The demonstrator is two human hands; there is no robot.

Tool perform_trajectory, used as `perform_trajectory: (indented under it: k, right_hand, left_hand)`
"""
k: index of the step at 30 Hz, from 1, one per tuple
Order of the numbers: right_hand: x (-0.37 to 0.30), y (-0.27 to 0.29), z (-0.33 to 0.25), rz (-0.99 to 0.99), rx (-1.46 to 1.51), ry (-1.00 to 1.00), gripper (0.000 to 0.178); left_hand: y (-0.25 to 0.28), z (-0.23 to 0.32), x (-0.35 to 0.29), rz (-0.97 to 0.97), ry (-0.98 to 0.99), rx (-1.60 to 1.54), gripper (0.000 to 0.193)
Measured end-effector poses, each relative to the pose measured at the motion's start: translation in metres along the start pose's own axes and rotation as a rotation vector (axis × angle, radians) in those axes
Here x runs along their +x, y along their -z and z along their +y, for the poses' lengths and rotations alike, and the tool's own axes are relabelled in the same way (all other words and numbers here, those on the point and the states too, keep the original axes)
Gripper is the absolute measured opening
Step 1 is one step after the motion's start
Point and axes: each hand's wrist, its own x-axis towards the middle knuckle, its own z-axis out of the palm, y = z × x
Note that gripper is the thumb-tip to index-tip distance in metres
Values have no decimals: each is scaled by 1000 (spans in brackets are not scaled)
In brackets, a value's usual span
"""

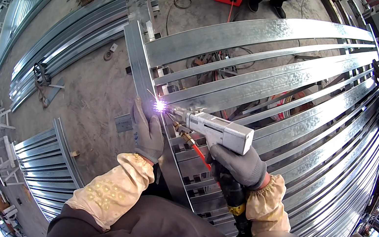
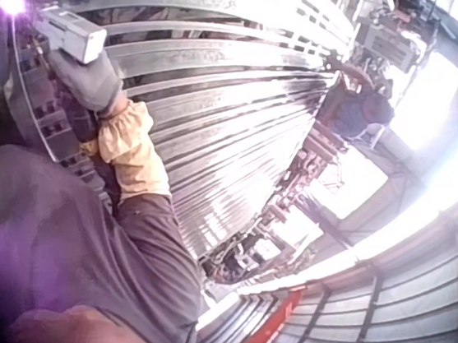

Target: The person welds metal bars onto a large curved metal frame using a handheld welding gun. They repeatedly position bars, weld them in place, and adjust the frame while working in a workshop with other workers nearby.

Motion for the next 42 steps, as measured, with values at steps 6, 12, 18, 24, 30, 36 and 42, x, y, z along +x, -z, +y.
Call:
perform_trajectory:
  k: [6,12,18,24,30,36,42]
  right_hand:
    - [-4,-1,-4,15,-19,-53,28]
    - [-6,0,0,12,-12,-51,29]
    - [-8,-1,-1,21,-30,-90,30]
    - [-10,1,6,16,-19,-78,29]
    - [-13,0,6,19,-13,-89,29]
    - [-13,1,8,11,-19,-64,28]
    - [-17,0,8,16,-12,-92,28]
  left_hand:
    - [1,3,0,-2,3,6,62]
    - [1,2,0,0,-23,8,62]
    - [0,1,-1,14,-25,23,61]
    - [-1,-5,-2,32,-50,25,63]
    - [1,1,1,12,-44,9,63]
    - [-1,-6,-1,23,-61,34,63]
    - [-1,-5,0,39,-89,-7,65]
